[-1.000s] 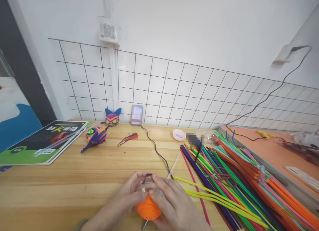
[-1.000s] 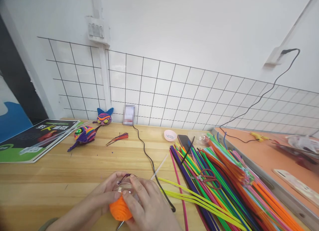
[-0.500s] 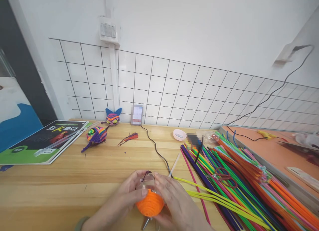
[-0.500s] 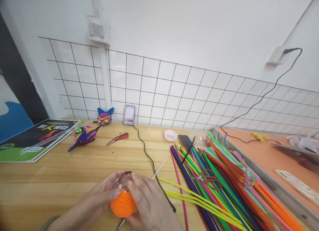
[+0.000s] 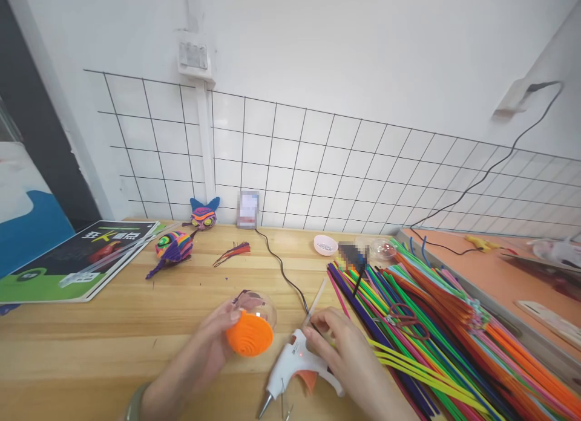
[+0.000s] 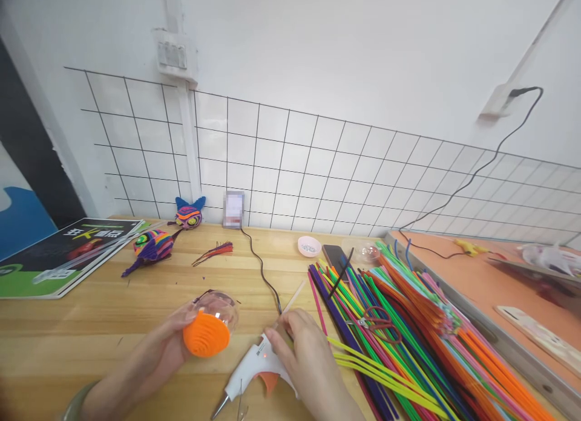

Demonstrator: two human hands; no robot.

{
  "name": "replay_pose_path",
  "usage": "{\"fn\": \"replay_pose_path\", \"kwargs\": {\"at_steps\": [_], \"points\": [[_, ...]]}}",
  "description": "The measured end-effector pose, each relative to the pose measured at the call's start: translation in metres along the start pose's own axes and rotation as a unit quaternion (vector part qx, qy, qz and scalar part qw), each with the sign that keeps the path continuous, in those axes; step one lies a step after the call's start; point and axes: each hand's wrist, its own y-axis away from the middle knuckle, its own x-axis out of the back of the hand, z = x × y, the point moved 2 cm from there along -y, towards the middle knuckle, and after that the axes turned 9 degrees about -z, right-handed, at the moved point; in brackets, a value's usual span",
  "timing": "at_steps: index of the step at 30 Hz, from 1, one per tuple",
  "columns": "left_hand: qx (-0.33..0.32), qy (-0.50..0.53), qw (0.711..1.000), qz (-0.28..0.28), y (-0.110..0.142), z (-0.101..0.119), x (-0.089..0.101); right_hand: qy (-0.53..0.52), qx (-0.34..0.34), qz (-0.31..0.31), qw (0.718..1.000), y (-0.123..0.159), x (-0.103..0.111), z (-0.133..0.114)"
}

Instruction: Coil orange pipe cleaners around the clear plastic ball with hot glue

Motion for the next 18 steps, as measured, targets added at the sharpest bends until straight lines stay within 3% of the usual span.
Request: {"fn": "replay_pose_path", "kwargs": {"at_steps": [3,6,12,18], "points": [[-0.039,0.022,0.999,-0.008,-0.004,0.004,0.005,-0.027,-0.117,-0.119,0.986,-0.001,-0.001,0.008],[-0.048,0.061,0.997,-0.012,-0.007,0.006,0.009,-0.061,-0.143,-0.172,0.973,0.0,-0.008,0.01],[-0.06,0.078,0.995,-0.024,-0.007,0.009,0.009,-0.066,-0.123,-0.201,0.97,0.0,-0.015,0.0],[-0.054,0.024,0.998,0.029,-0.007,0.008,0.014,-0.121,-0.089,-0.19,0.97,0.0,-0.012,0.0]]}}
